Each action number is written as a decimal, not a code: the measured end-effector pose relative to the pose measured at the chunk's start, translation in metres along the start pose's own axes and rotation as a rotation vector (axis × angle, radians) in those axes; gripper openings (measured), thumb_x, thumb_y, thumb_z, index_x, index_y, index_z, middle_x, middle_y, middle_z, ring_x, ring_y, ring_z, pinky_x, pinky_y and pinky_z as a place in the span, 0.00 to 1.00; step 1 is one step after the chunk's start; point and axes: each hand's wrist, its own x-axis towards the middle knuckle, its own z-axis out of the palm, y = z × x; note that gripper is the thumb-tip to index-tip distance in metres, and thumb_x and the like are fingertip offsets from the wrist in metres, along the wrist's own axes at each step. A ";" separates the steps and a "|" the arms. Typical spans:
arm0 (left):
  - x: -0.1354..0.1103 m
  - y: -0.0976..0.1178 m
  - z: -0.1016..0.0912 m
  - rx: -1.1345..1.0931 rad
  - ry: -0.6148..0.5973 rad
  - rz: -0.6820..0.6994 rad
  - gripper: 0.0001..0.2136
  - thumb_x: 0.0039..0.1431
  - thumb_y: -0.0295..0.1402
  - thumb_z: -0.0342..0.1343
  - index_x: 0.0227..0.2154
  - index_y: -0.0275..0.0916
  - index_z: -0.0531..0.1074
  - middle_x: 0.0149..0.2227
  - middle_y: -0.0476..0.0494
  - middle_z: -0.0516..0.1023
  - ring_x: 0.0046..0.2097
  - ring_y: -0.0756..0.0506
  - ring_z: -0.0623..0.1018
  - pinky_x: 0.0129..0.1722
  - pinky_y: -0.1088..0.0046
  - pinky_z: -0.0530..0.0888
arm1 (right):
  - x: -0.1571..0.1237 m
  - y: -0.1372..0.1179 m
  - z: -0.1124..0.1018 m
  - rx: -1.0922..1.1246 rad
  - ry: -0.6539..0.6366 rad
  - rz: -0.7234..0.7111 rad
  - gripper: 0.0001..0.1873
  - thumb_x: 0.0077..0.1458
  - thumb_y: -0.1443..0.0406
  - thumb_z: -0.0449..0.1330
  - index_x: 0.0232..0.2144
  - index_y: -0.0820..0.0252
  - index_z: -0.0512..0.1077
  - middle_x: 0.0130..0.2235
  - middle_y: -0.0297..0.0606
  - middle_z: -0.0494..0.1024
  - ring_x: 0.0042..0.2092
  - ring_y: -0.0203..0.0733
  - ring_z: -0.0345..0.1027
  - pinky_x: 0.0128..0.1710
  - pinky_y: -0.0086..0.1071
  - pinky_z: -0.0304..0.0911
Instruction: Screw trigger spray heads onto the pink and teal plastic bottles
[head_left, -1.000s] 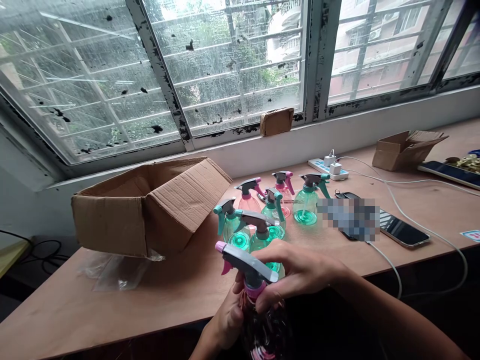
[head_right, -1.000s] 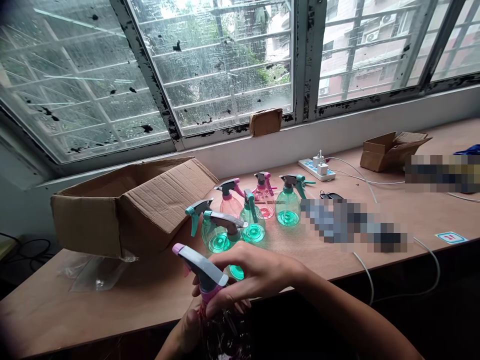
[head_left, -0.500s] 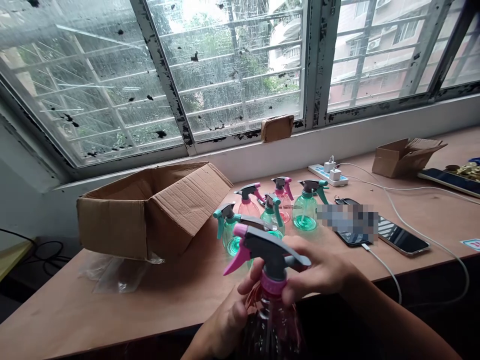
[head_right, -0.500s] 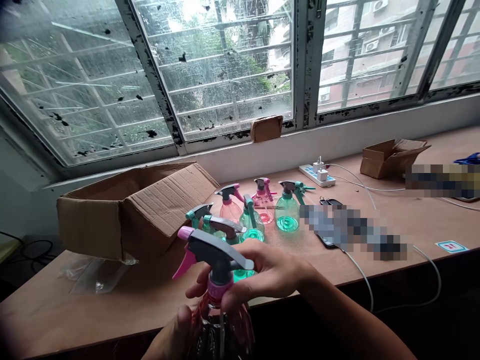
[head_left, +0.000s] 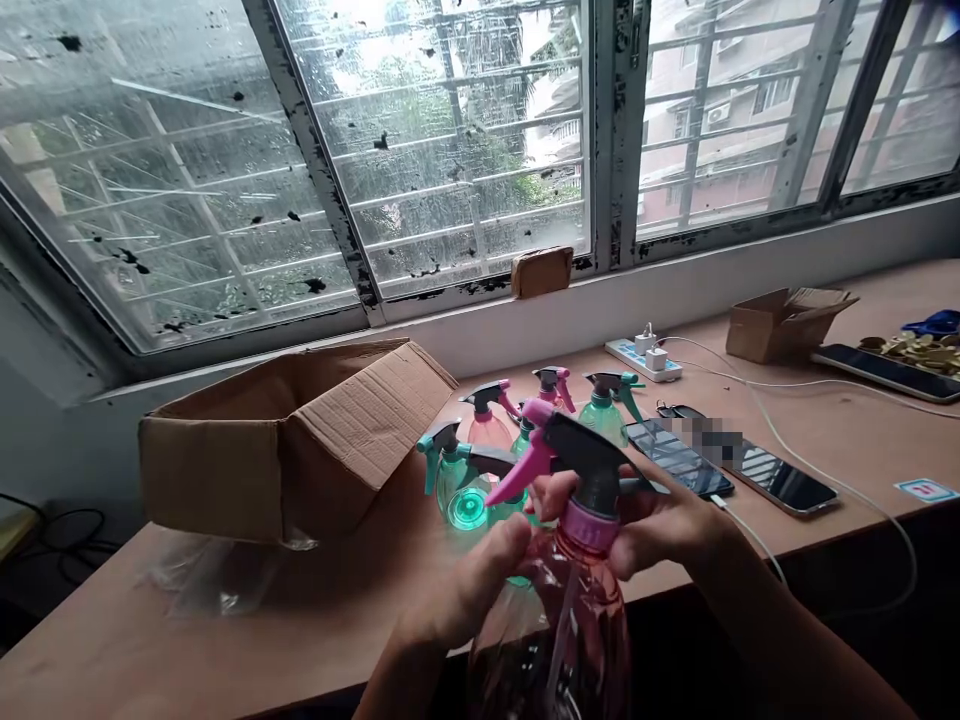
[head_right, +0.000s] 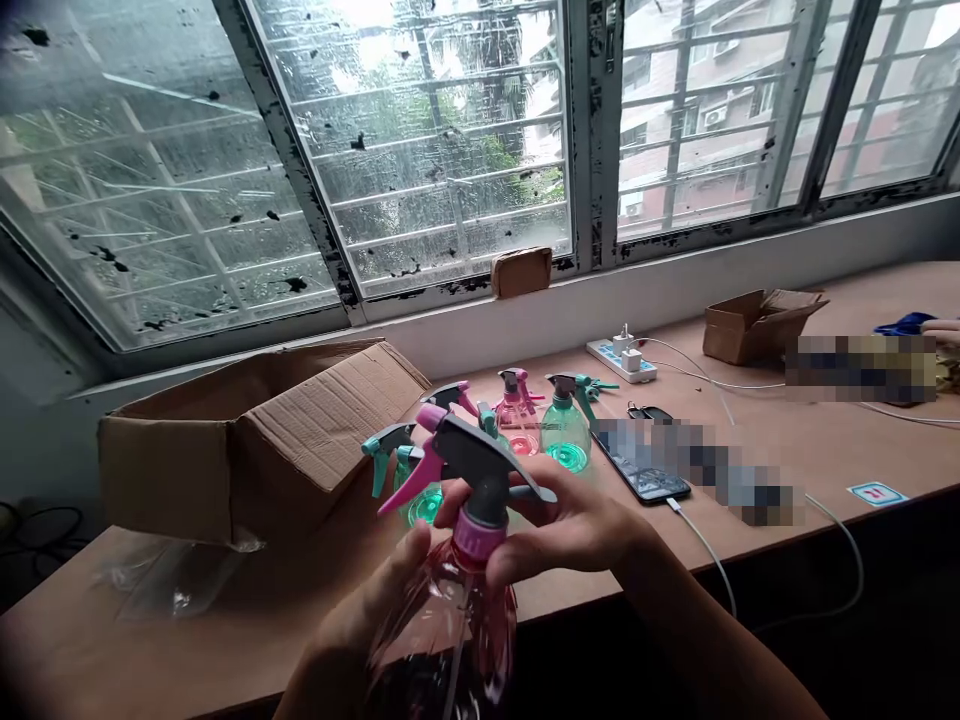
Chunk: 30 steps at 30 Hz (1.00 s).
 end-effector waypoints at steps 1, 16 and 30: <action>-0.003 0.005 -0.003 0.010 0.015 -0.021 0.38 0.71 0.67 0.40 0.47 0.38 0.82 0.43 0.36 0.83 0.44 0.37 0.81 0.50 0.59 0.78 | 0.003 -0.001 0.002 -0.026 0.022 -0.005 0.29 0.49 0.46 0.79 0.47 0.56 0.84 0.49 0.44 0.83 0.58 0.56 0.76 0.63 0.47 0.69; -0.022 0.030 -0.004 0.327 0.369 0.153 0.37 0.72 0.65 0.46 0.59 0.36 0.80 0.45 0.39 0.86 0.42 0.38 0.81 0.45 0.68 0.74 | -0.004 -0.010 0.030 -0.043 0.051 -0.161 0.29 0.65 0.56 0.71 0.67 0.39 0.74 0.69 0.39 0.76 0.72 0.53 0.66 0.75 0.50 0.57; -0.018 0.010 0.001 0.103 0.562 0.213 0.39 0.72 0.67 0.40 0.48 0.35 0.81 0.47 0.35 0.85 0.46 0.36 0.81 0.47 0.63 0.75 | 0.009 -0.003 0.040 -0.139 0.203 -0.361 0.19 0.70 0.57 0.66 0.61 0.40 0.77 0.72 0.37 0.70 0.78 0.54 0.53 0.77 0.55 0.51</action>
